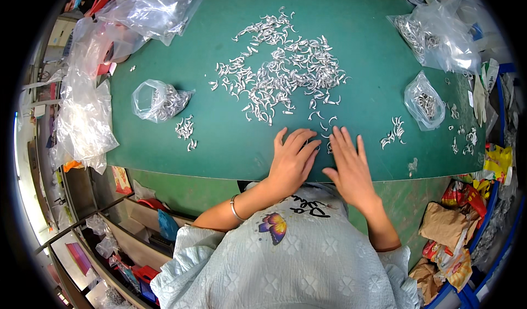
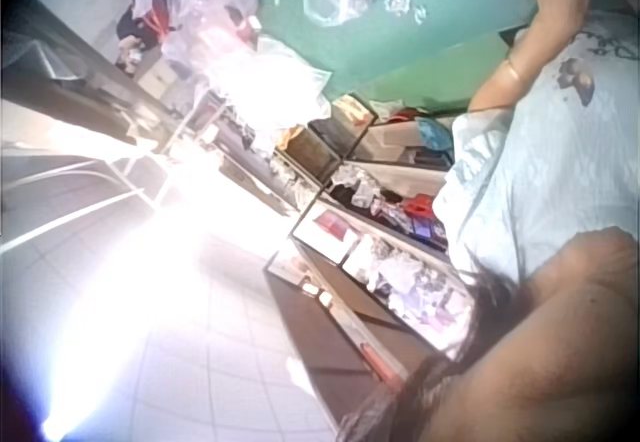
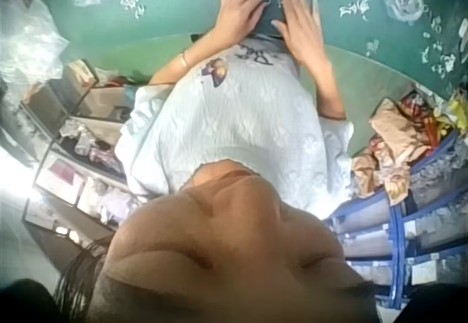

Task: The person sorts small silver metal hooks by hand on a green work surface, organizing them into piles and eventually placing some into small plastic bags.

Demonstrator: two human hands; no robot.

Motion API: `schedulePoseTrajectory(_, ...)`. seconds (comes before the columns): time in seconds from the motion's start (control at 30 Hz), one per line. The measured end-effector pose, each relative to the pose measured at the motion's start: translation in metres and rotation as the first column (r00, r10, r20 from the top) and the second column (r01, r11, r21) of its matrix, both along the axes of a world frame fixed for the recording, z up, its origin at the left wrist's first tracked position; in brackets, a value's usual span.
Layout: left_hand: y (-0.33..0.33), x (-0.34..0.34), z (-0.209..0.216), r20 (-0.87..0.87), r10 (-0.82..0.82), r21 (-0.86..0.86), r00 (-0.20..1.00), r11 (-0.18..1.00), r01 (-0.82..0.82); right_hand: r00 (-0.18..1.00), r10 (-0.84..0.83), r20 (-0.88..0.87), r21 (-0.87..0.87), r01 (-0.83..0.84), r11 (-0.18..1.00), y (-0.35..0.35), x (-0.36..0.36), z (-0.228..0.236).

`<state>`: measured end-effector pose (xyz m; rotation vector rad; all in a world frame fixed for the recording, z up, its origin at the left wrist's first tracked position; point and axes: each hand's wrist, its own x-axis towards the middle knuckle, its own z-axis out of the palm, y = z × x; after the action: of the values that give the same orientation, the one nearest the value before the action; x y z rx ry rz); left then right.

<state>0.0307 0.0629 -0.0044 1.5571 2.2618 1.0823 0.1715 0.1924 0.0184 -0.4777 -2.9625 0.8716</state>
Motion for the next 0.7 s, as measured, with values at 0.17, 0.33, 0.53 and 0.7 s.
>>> schedulePoseTrajectory(0.17, -0.003, -0.001, 0.0, 0.006, 0.04, -0.006, 0.999, 0.999, -0.04, 0.993, 0.023, -0.115, -0.078, -0.032, 0.996, 0.004, -0.009, -0.001)
schedulePoseTrajectory(0.33, -0.003, 0.002, -0.001, -0.004, 0.003, 0.011, 1.0, 1.0, -0.003, 0.997, -0.006, -0.076, 0.104, 0.014, 0.994, 0.02, -0.023, -0.009)
schedulePoseTrajectory(0.53, -0.006, -0.003, -0.002, -0.007, 0.033, 0.003, 0.999, 0.999, -0.033, 0.996, 0.086, 0.002, -0.061, -0.086, 0.994, 0.004, 0.002, 0.008)
schedulePoseTrajectory(0.7, -0.003, 0.004, -0.004, -0.025, -0.04, 0.044, 0.999, 0.998, 0.041, 0.991, 0.089, -0.096, 0.016, -0.088, 0.996, 0.015, -0.019, 0.008)
